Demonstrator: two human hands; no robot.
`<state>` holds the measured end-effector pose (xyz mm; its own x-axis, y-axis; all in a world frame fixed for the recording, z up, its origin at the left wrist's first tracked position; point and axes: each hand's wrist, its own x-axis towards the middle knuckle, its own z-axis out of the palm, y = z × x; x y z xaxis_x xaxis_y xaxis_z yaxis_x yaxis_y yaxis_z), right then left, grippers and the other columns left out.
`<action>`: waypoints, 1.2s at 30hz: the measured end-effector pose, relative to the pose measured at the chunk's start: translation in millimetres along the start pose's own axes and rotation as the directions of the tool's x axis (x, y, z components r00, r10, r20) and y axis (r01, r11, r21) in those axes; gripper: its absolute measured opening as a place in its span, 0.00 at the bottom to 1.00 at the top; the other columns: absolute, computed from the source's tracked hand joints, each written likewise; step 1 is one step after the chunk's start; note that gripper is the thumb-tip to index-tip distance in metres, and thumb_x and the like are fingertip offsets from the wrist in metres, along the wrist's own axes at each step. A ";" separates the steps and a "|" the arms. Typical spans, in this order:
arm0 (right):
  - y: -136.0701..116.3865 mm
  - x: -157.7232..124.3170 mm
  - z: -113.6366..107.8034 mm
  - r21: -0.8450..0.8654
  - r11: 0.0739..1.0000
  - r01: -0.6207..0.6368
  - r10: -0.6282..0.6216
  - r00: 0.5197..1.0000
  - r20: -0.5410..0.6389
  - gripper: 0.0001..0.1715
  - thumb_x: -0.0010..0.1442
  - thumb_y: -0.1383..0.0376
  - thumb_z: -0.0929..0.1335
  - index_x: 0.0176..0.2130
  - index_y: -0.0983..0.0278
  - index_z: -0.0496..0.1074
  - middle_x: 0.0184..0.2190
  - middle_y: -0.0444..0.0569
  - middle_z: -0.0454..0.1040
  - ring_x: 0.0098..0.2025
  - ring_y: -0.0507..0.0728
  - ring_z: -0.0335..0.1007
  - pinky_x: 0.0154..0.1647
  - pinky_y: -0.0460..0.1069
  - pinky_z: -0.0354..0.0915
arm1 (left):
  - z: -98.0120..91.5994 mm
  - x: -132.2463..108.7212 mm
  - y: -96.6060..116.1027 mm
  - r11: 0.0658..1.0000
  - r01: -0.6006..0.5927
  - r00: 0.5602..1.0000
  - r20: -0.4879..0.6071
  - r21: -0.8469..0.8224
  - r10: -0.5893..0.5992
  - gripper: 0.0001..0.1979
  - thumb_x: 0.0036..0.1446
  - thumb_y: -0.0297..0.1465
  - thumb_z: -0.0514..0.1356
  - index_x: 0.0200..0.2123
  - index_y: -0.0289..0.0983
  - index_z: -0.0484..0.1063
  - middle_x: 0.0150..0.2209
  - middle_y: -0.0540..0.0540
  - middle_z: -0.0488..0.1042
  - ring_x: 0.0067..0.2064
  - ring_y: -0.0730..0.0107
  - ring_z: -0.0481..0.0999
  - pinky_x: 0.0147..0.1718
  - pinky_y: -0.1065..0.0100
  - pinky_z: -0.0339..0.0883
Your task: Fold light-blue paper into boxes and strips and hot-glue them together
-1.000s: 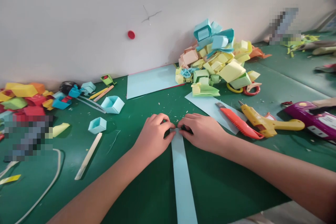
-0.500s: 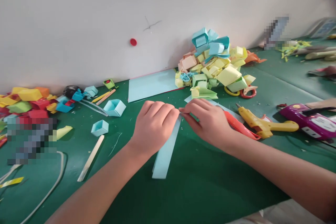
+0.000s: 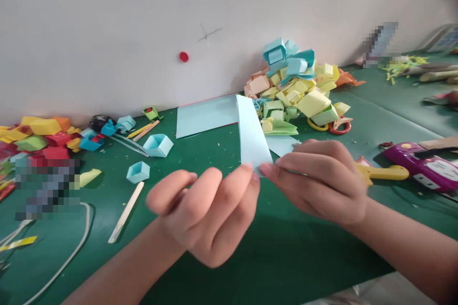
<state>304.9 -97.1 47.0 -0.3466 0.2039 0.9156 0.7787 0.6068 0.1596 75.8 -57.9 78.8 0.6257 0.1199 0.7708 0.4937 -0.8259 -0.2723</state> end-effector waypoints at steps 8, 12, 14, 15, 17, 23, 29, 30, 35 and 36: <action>-7.4 -43.6 38.1 0.197 0.943 -0.267 0.070 0.740 0.669 0.10 0.67 0.70 0.67 0.33 0.63 0.75 0.33 0.47 0.76 0.33 0.54 0.68 0.29 0.49 0.58 | 52.7 -63.2 15.5 0.990 0.064 0.960 0.277 -0.126 -0.027 0.06 0.64 0.22 0.61 0.35 0.37 0.74 0.31 0.51 0.81 0.32 0.68 0.73 0.36 0.60 0.57; -9.9 -44.5 40.5 0.193 0.893 -0.407 0.095 0.590 0.802 0.04 0.62 0.67 0.69 0.35 0.63 0.76 0.36 0.48 0.76 0.37 0.56 0.70 0.32 0.50 0.60 | 62.1 -75.3 16.0 0.922 0.261 0.896 0.428 -0.285 -0.121 0.08 0.67 0.25 0.59 0.33 0.38 0.74 0.31 0.52 0.79 0.34 0.66 0.72 0.37 0.61 0.58; -9.1 -42.5 40.2 0.177 0.876 -0.449 0.125 0.565 0.816 0.05 0.64 0.67 0.68 0.37 0.63 0.76 0.37 0.49 0.76 0.38 0.57 0.71 0.35 0.50 0.61 | 63.8 -72.9 13.6 0.862 0.375 0.840 0.518 -0.342 -0.160 0.08 0.66 0.24 0.60 0.34 0.40 0.73 0.32 0.53 0.80 0.35 0.66 0.71 0.38 0.62 0.58; -8.3 -42.1 40.4 0.169 0.866 -0.470 0.140 0.553 0.822 0.06 0.66 0.67 0.67 0.38 0.63 0.76 0.37 0.49 0.76 0.39 0.58 0.71 0.36 0.51 0.62 | 64.5 -71.1 12.0 0.826 0.433 0.808 0.561 -0.361 -0.178 0.07 0.65 0.24 0.61 0.34 0.40 0.73 0.33 0.54 0.80 0.35 0.67 0.71 0.39 0.62 0.59; -6.7 -42.7 41.8 0.150 0.846 -0.512 0.169 0.524 0.835 0.08 0.68 0.67 0.66 0.39 0.63 0.76 0.39 0.50 0.76 0.41 0.58 0.71 0.40 0.52 0.64 | 65.7 -68.3 8.7 0.763 0.531 0.749 0.626 -0.369 -0.218 0.07 0.62 0.23 0.64 0.35 0.41 0.74 0.33 0.56 0.80 0.36 0.67 0.72 0.40 0.62 0.60; -3.8 -46.1 48.2 0.128 0.767 -0.629 0.236 0.461 0.855 0.07 0.67 0.68 0.67 0.36 0.63 0.74 0.36 0.49 0.76 0.41 0.58 0.71 0.44 0.53 0.65 | 69.5 -72.2 3.9 0.745 0.540 0.761 0.606 -0.392 -0.233 0.05 0.61 0.26 0.67 0.33 0.40 0.76 0.35 0.54 0.81 0.38 0.66 0.74 0.41 0.61 0.64; -4.7 -44.3 50.2 0.093 0.725 -0.682 0.289 0.424 0.858 0.06 0.66 0.68 0.69 0.35 0.63 0.72 0.36 0.48 0.74 0.40 0.57 0.71 0.40 0.51 0.64 | 70.0 -73.8 4.5 0.848 0.405 0.830 0.527 -0.342 -0.184 0.05 0.64 0.29 0.64 0.34 0.39 0.79 0.40 0.47 0.78 0.39 0.64 0.74 0.40 0.59 0.66; -4.8 -44.3 50.5 0.090 0.720 -0.689 0.298 0.423 0.856 0.05 0.66 0.69 0.69 0.35 0.63 0.72 0.37 0.47 0.73 0.40 0.57 0.71 0.39 0.51 0.63 | 69.7 -73.5 4.6 0.858 0.394 0.832 0.525 -0.329 -0.181 0.05 0.64 0.29 0.64 0.34 0.39 0.80 0.39 0.47 0.78 0.39 0.64 0.73 0.40 0.59 0.65; -3.0 -47.1 52.1 0.127 0.699 -0.704 0.295 0.446 0.845 0.03 0.64 0.70 0.70 0.37 0.63 0.73 0.39 0.47 0.73 0.39 0.55 0.71 0.38 0.49 0.64 | 65.9 -72.1 4.0 0.901 0.340 0.833 0.532 -0.270 -0.155 0.08 0.66 0.31 0.63 0.33 0.40 0.81 0.39 0.47 0.78 0.40 0.63 0.74 0.40 0.59 0.65; -2.1 -47.8 51.9 0.143 0.700 -0.699 0.280 0.454 0.846 0.04 0.64 0.71 0.70 0.36 0.62 0.73 0.39 0.47 0.73 0.39 0.55 0.71 0.39 0.49 0.64 | 64.7 -72.0 3.7 0.906 0.327 0.834 0.532 -0.268 -0.143 0.08 0.66 0.31 0.63 0.34 0.40 0.81 0.40 0.46 0.78 0.41 0.62 0.74 0.41 0.58 0.65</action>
<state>292.6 -68.3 -16.3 -0.3812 0.9126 0.1478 0.7130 0.3920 -0.5814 71.7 -33.9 -15.0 0.7727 0.5118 0.3756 0.4900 -0.8570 0.1595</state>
